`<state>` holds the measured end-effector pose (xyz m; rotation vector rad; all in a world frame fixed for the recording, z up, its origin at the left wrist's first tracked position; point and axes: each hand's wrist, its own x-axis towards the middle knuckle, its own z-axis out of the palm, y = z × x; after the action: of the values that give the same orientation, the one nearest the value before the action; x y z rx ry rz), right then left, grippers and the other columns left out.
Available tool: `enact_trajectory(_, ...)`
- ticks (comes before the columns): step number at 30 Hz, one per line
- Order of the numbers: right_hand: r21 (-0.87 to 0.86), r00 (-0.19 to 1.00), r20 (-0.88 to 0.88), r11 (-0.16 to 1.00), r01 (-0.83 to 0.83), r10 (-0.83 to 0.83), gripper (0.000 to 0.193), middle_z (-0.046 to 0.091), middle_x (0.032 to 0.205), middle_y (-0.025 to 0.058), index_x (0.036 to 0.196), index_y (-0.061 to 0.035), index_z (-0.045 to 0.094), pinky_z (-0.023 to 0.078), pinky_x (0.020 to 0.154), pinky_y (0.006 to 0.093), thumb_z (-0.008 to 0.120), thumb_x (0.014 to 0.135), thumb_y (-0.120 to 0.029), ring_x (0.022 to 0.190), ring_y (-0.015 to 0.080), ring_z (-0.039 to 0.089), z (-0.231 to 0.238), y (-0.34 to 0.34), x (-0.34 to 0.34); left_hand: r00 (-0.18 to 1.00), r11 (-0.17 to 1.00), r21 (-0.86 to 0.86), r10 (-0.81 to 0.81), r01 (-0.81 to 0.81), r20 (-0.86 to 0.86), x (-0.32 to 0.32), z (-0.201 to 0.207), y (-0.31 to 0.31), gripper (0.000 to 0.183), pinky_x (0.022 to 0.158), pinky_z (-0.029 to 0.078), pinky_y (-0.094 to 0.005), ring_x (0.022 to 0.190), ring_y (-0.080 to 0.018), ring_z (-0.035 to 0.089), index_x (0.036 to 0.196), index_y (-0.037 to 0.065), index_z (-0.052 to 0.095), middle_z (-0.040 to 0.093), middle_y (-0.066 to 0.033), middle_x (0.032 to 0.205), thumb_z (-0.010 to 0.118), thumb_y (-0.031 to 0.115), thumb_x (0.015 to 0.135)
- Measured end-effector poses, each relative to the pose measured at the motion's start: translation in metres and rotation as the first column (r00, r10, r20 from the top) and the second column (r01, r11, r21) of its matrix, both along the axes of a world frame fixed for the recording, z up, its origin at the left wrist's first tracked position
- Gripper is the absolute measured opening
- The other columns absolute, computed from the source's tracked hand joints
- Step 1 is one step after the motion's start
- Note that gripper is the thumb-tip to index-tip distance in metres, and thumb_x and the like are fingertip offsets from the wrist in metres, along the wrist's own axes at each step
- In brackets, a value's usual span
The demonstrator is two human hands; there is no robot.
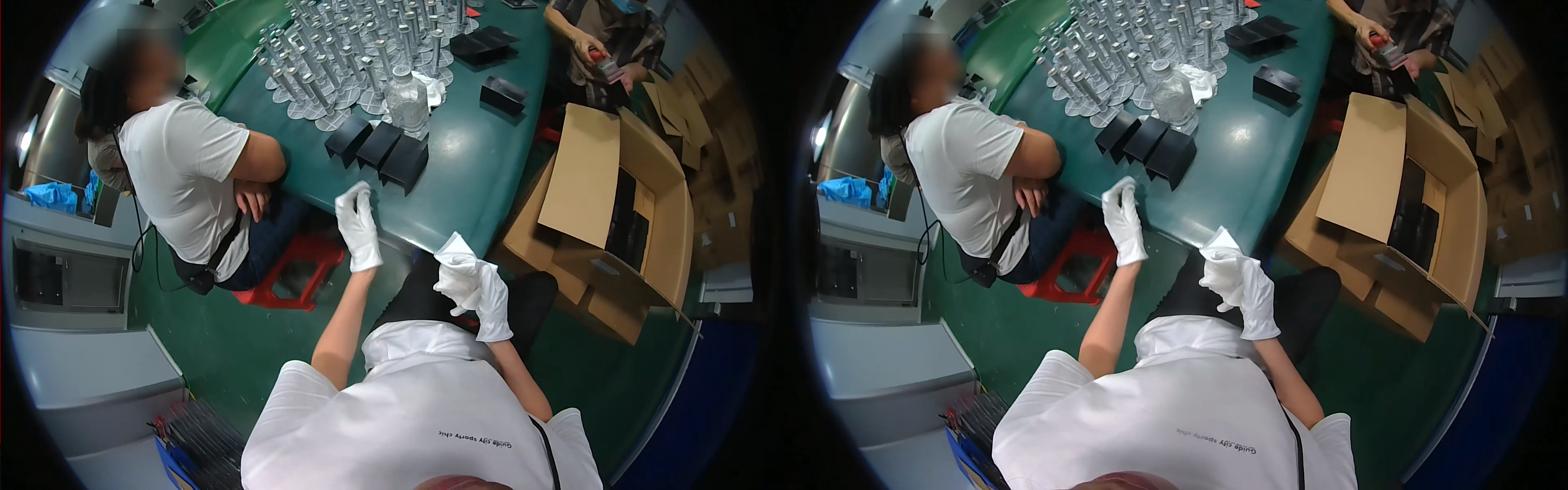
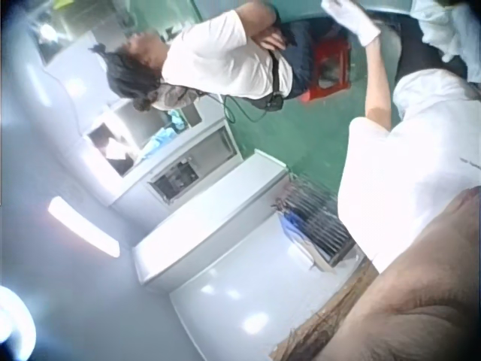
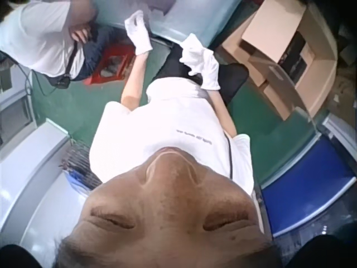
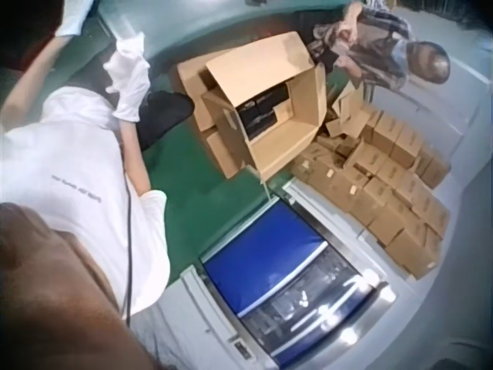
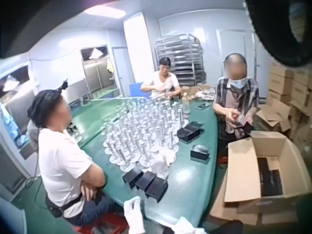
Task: The person wipes the surfaces of small black rectangular components using a white cloth. They handle the items one at a time, turning them over to clean all sides, and place the finished units into a cardboard box on the table.
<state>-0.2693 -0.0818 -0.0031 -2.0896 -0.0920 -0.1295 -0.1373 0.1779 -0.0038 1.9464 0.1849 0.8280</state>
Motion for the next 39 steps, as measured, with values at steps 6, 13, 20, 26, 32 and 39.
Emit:
enact_trajectory(6,0.799,0.874,-0.487,0.411,0.439,0.014,0.058,0.067,0.122,0.0131,0.134,0.0026,0.058,0.053,0.097,0.0367,0.045,0.108,-0.048,0.110,0.0238,0.066,-0.026,-0.001,0.010,0.873,0.696,-0.674,-0.462,0.248,-0.156,0.008,0.005,-0.033,0.051,0.100,0.051,-0.0347,0.111,-0.0220,0.065,0.138,0.000,0.057,0.069,-0.0117,0.120,0.066,0.033,0.101)
enact_trajectory(13,0.960,0.890,-0.281,0.095,0.264,0.360,0.043,0.056,0.139,0.0163,0.138,0.0009,0.047,0.054,0.104,0.0446,0.051,0.108,-0.029,0.124,0.0288,0.060,0.046,0.000,0.033,0.886,0.290,-0.957,-0.449,0.019,-0.119,0.062,-0.004,-0.043,0.047,0.094,0.057,-0.0407,0.098,-0.0225,0.065,0.122,0.001,0.064,0.067,-0.0108,0.107,0.076,0.035,0.093)
enact_trajectory(20,0.996,0.948,-0.092,0.045,0.082,0.304,0.056,0.060,0.137,0.0186,0.142,0.0014,0.049,0.054,0.102,0.0465,0.043,0.108,-0.042,0.121,0.0309,0.063,0.058,-0.018,0.076,0.820,0.373,-0.928,-0.526,-0.016,-0.226,0.025,0.031,-0.079,0.046,0.091,0.056,-0.0374,0.101,-0.0239,0.067,0.128,-0.007,0.061,0.068,-0.0147,0.111,0.071,0.024,0.096)
enact_trajectory(26,0.063,0.995,0.045,0.994,0.091,-0.094,0.038,0.066,0.125,0.0172,0.133,-0.0104,0.063,0.052,0.097,0.0409,0.051,0.105,-0.034,0.112,0.0291,0.064,0.058,-0.023,0.120,0.721,0.462,-0.887,-0.620,0.017,-0.309,-0.039,0.018,-0.109,0.053,0.092,0.057,-0.0353,0.104,-0.0246,0.070,0.127,-0.011,0.060,0.067,-0.0190,0.118,0.069,0.032,0.098)
enact_trajectory(32,-0.554,0.921,0.357,0.829,0.076,0.154,0.044,0.049,0.151,0.0115,0.140,-0.0173,0.059,0.030,0.119,0.0542,0.055,0.099,-0.032,0.145,0.0313,0.038,0.049,0.030,0.122,0.645,0.010,-1.000,-0.763,-0.027,-0.025,-0.027,-0.019,-0.097,0.073,0.107,0.048,-0.0437,0.126,-0.0323,0.059,0.148,-0.004,0.042,0.059,-0.0191,0.140,0.046,0.054,0.105)
enact_trajectory(39,0.143,0.959,0.148,0.954,-0.264,0.243,0.057,0.051,0.150,0.0121,0.146,-0.0080,0.052,0.042,0.111,0.0424,0.063,0.090,-0.009,0.130,0.0318,0.053,0.056,0.027,0.044,0.644,-0.192,-0.981,-0.747,0.027,0.164,-0.030,-0.009,-0.102,0.049,0.098,0.053,-0.0398,0.111,-0.0259,0.064,0.133,0.008,0.057,0.067,-0.0115,0.122,0.053,0.047,0.104)
